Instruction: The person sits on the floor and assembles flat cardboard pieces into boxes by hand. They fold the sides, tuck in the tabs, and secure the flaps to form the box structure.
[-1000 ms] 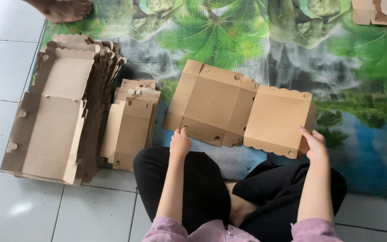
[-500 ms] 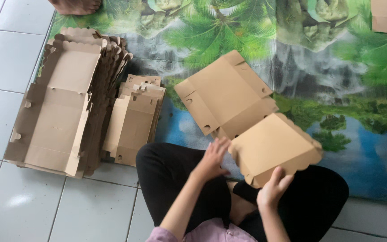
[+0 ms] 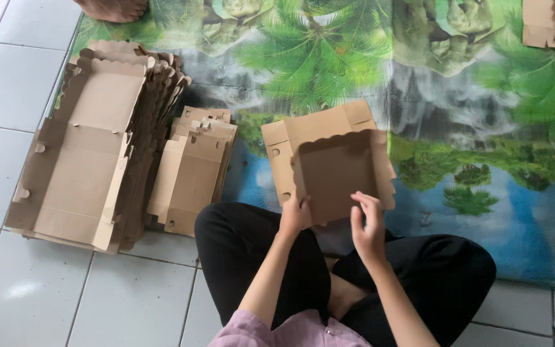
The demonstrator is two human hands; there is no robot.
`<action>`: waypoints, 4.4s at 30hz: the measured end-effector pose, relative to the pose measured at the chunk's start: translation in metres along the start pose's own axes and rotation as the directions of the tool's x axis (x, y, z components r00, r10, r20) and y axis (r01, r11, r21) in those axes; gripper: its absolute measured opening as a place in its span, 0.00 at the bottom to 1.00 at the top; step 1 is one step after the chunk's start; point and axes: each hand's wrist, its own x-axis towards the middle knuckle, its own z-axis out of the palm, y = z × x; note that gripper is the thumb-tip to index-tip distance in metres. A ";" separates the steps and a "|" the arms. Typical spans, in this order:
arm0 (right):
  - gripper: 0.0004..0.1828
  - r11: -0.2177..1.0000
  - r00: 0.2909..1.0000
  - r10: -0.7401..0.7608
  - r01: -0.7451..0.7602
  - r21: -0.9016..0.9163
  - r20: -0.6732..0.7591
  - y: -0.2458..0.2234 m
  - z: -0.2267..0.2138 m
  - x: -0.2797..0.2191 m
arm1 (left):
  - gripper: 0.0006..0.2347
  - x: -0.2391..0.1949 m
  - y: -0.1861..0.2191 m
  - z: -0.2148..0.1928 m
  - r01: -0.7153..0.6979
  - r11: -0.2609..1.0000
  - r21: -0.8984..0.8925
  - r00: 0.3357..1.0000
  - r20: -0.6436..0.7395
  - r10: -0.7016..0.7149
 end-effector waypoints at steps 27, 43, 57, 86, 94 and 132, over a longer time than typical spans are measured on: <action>0.33 0.575 0.584 0.812 -0.799 0.175 -0.003 0.172 -0.024 0.007 | 0.18 0.030 -0.033 0.041 0.026 0.960 0.280 1.000 -0.020 -0.021; 0.28 0.746 0.718 0.666 -0.645 0.166 -0.203 0.154 0.004 0.008 | 0.23 -0.001 -0.004 0.023 -0.124 0.926 0.357 0.892 -0.369 0.261; 0.44 0.888 0.962 0.161 -0.238 -0.395 -0.219 0.195 0.020 -0.018 | 0.34 -0.021 -0.032 0.082 -0.587 0.432 0.684 0.762 0.288 0.580; 0.48 0.509 0.755 0.545 0.048 -0.860 0.365 0.150 0.027 0.024 | 0.34 -0.028 -0.019 0.097 -0.598 0.398 0.696 0.738 0.284 0.612; 0.44 0.485 0.663 0.651 0.011 -0.874 0.370 0.175 0.039 0.075 | 0.35 -0.025 -0.023 0.101 -0.586 0.453 0.672 0.766 0.278 0.580; 0.44 0.432 0.719 0.595 0.092 -0.897 0.360 0.150 0.030 0.007 | 0.26 -0.023 -0.025 0.109 -0.569 0.517 0.640 0.749 0.144 0.646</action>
